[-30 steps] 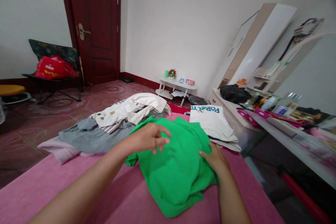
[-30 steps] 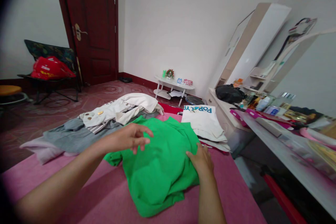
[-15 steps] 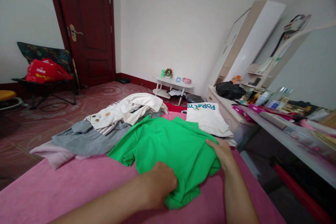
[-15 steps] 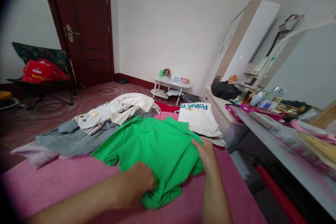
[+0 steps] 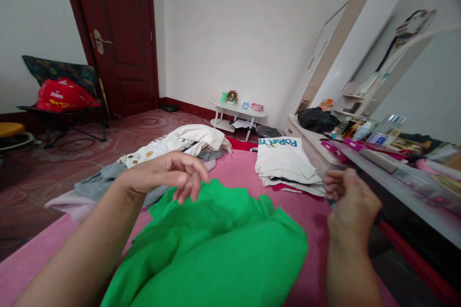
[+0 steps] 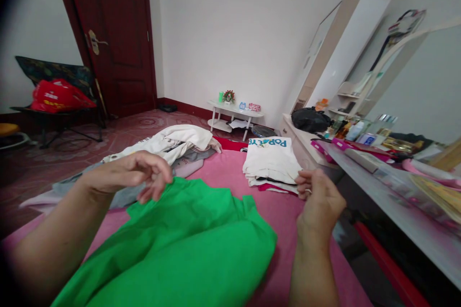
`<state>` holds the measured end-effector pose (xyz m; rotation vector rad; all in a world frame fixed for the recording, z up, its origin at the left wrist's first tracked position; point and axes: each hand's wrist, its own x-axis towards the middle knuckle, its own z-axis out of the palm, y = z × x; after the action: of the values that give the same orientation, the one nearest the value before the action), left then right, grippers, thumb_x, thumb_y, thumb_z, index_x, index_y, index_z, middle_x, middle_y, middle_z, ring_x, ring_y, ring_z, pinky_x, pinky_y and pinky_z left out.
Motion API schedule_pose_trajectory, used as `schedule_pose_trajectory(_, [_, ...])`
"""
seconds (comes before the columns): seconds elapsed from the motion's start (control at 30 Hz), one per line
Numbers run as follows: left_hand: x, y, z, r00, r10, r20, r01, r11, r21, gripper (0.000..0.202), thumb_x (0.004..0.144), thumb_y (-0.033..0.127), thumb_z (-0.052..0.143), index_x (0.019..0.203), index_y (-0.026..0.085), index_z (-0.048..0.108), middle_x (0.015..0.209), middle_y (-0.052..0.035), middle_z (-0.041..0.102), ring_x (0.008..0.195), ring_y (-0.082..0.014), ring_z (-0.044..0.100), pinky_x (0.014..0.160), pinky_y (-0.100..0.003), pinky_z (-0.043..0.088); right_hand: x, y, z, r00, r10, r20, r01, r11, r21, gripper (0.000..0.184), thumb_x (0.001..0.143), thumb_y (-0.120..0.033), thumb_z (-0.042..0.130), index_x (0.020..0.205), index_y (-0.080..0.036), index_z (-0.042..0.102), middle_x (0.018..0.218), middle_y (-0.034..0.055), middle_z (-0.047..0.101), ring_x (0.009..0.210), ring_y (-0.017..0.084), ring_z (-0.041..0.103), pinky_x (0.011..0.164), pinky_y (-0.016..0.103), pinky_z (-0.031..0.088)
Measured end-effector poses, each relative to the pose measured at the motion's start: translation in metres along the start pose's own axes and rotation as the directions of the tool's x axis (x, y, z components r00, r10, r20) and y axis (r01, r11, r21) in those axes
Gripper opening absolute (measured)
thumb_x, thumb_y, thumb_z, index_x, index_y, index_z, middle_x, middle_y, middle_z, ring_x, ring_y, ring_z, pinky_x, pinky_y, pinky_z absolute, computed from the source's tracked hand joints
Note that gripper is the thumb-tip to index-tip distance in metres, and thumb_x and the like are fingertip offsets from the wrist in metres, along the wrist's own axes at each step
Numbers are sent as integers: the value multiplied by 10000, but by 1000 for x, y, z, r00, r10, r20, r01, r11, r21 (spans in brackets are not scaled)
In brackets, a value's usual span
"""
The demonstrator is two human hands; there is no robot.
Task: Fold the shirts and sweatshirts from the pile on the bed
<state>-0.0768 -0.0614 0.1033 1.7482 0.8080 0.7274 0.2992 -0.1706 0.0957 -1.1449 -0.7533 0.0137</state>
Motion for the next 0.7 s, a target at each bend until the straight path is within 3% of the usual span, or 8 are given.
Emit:
schedule_pose_trajectory(0.07, [18,-13,12,982,-38,183,-2,976,216,534,644,520,689,1078,209,683,926,-99,713,750,-251,665,617,-314,516,0,16,0,959,155,238,-98,967,-234,291,714,-443,662,799,-165,667,556,-11,605,416,95,475,380,200,329])
schedule_pose_trajectory(0.1, [26,-22,18,974,-73,215,-12,929,371,540,680,491,671,1150,227,646,1049,-97,694,865,-260,662,703,-322,519,-3,26,0,893,266,363,-127,923,-364,321,688,-439,681,845,-160,661,519,-15,603,395,107,492,374,202,342])
schedule_pose_trajectory(0.2, [44,-59,30,987,-140,83,41,704,709,700,585,369,749,1244,207,580,1265,-139,596,1130,-326,563,935,-395,438,-19,56,1,527,604,597,-129,752,-647,389,644,-420,699,922,-153,643,390,-23,560,327,163,518,330,214,324])
schedule_pose_trajectory(0.27, [50,-79,37,984,-175,34,79,601,796,802,511,303,788,1269,174,559,1312,-190,545,1170,-371,528,972,-438,404,-32,72,1,362,703,612,-90,680,-728,353,608,-365,721,887,-170,631,354,-32,538,301,168,507,307,203,278])
schedule_pose_trajectory(0.47, [54,-94,47,965,-261,9,115,455,883,688,533,339,801,1180,210,609,1188,-171,627,1083,-361,586,887,-425,449,-42,91,4,229,779,584,169,559,-812,110,585,-152,599,508,-193,533,299,-59,453,293,104,431,335,183,257])
schedule_pose_trajectory(0.57, [56,-96,44,964,-264,-37,148,414,898,507,584,342,767,1060,211,652,1109,-140,661,1024,-326,612,822,-385,472,-27,93,-1,274,738,616,221,576,-787,203,602,-141,521,403,-184,513,343,-24,507,334,90,435,383,190,291])
schedule_pose_trajectory(0.63, [57,-98,40,964,-255,-72,171,393,903,379,611,330,740,959,196,674,1035,-132,677,977,-314,625,778,-366,479,-12,89,-7,442,669,598,245,551,-798,226,628,-182,513,403,-184,534,390,3,561,386,108,483,417,205,306])
schedule_pose_trajectory(0.7, [58,-99,37,968,-230,-104,189,388,902,298,622,311,722,892,193,678,977,-124,682,939,-309,633,746,-359,479,2,79,-15,686,528,501,210,515,-831,226,666,-261,524,459,-189,580,464,25,618,468,148,550,453,228,332])
